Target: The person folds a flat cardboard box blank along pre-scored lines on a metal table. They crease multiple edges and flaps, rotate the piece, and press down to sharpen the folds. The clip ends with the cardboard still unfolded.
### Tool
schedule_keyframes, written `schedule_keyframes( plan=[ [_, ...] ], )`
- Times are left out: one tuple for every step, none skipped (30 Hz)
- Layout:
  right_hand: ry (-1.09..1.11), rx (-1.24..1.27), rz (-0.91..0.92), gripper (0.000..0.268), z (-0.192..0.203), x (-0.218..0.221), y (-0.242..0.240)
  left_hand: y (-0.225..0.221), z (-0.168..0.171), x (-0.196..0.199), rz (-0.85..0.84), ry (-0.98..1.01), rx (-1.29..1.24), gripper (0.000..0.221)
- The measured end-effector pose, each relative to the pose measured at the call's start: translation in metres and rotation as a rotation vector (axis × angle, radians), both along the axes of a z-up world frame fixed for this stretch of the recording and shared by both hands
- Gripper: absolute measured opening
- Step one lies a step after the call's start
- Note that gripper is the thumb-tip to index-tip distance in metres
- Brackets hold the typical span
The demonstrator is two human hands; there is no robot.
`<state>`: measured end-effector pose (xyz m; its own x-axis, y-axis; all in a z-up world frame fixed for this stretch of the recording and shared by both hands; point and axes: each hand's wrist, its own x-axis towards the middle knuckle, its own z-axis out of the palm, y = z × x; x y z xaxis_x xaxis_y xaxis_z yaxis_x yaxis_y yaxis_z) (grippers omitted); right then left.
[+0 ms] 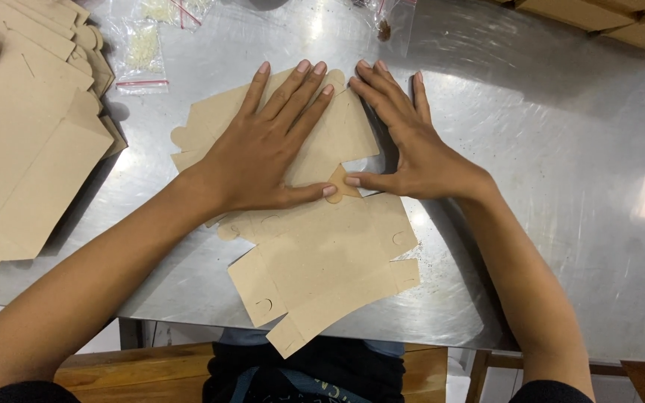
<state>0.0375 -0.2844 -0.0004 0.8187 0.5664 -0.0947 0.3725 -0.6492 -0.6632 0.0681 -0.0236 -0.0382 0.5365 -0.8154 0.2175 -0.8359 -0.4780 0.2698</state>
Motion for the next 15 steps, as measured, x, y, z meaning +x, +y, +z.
schedule_keyframes(
  plan=[
    [0.002, 0.001, 0.0, 0.106, 0.0008, -0.0001, -0.0006, 0.0004, 0.0, -0.0009, 0.0, 0.002, 0.001, 0.108],
    [0.023, 0.002, 0.022, 0.109, 0.0022, 0.0008, -0.0015, 0.0004, 0.0004, -0.0006, 0.0, 0.006, -0.001, 0.108],
    [0.045, 0.002, 0.045, 0.111, 0.0038, 0.0017, -0.0025, 0.0004, 0.0008, -0.0003, 0.0, 0.009, -0.004, 0.107],
    [0.046, 0.002, 0.045, 0.111, 0.0036, 0.0023, -0.0038, 0.0003, 0.001, -0.0002, 0.001, 0.01, -0.004, 0.107],
    [0.053, -0.001, 0.06, 0.113, 0.0035, 0.0028, -0.005, 0.0002, 0.0011, -0.0003, 0.0, 0.013, -0.004, 0.108],
    [0.061, -0.005, 0.076, 0.116, 0.0034, 0.0035, -0.0061, 0.0003, 0.0012, -0.0002, 0.001, 0.015, -0.004, 0.108],
    [0.061, -0.005, 0.076, 0.116, 0.003, 0.0032, -0.006, 0.0006, 0.0012, -0.0006, 0.001, 0.015, -0.004, 0.108],
    [0.058, -0.005, 0.08, 0.116, 0.0028, 0.0034, -0.0063, 0.0007, 0.0013, -0.0005, 0.001, 0.018, -0.007, 0.108],
    [0.054, -0.004, 0.083, 0.115, 0.0025, 0.0036, -0.0065, 0.0006, 0.0014, -0.0003, 0.001, 0.021, -0.009, 0.107],
    [0.055, -0.004, 0.084, 0.115, 0.0025, 0.0037, -0.0063, 0.0007, 0.0013, -0.0001, 0.002, 0.022, -0.009, 0.107],
    [0.044, -0.004, 0.081, 0.116, 0.0024, 0.0037, -0.006, 0.0008, 0.0011, 0.0001, 0.001, 0.024, -0.011, 0.107],
    [0.033, -0.005, 0.078, 0.116, 0.0023, 0.0033, -0.0061, 0.0006, 0.0007, 0.0002, -0.001, 0.026, -0.013, 0.108],
    [0.034, -0.006, 0.077, 0.116, 0.002, 0.0015, -0.0047, 0.0007, 0.0005, -0.0007, -0.001, 0.027, -0.013, 0.108],
    [0.029, 0.006, 0.055, 0.113, 0.0022, 0.0009, -0.0035, 0.0006, 0.0007, -0.0003, -0.002, 0.021, -0.014, 0.108],
    [0.023, 0.017, 0.032, 0.111, 0.0024, 0.0003, -0.0023, 0.0006, 0.0009, 0.0001, -0.004, 0.016, -0.014, 0.107]
  ],
)
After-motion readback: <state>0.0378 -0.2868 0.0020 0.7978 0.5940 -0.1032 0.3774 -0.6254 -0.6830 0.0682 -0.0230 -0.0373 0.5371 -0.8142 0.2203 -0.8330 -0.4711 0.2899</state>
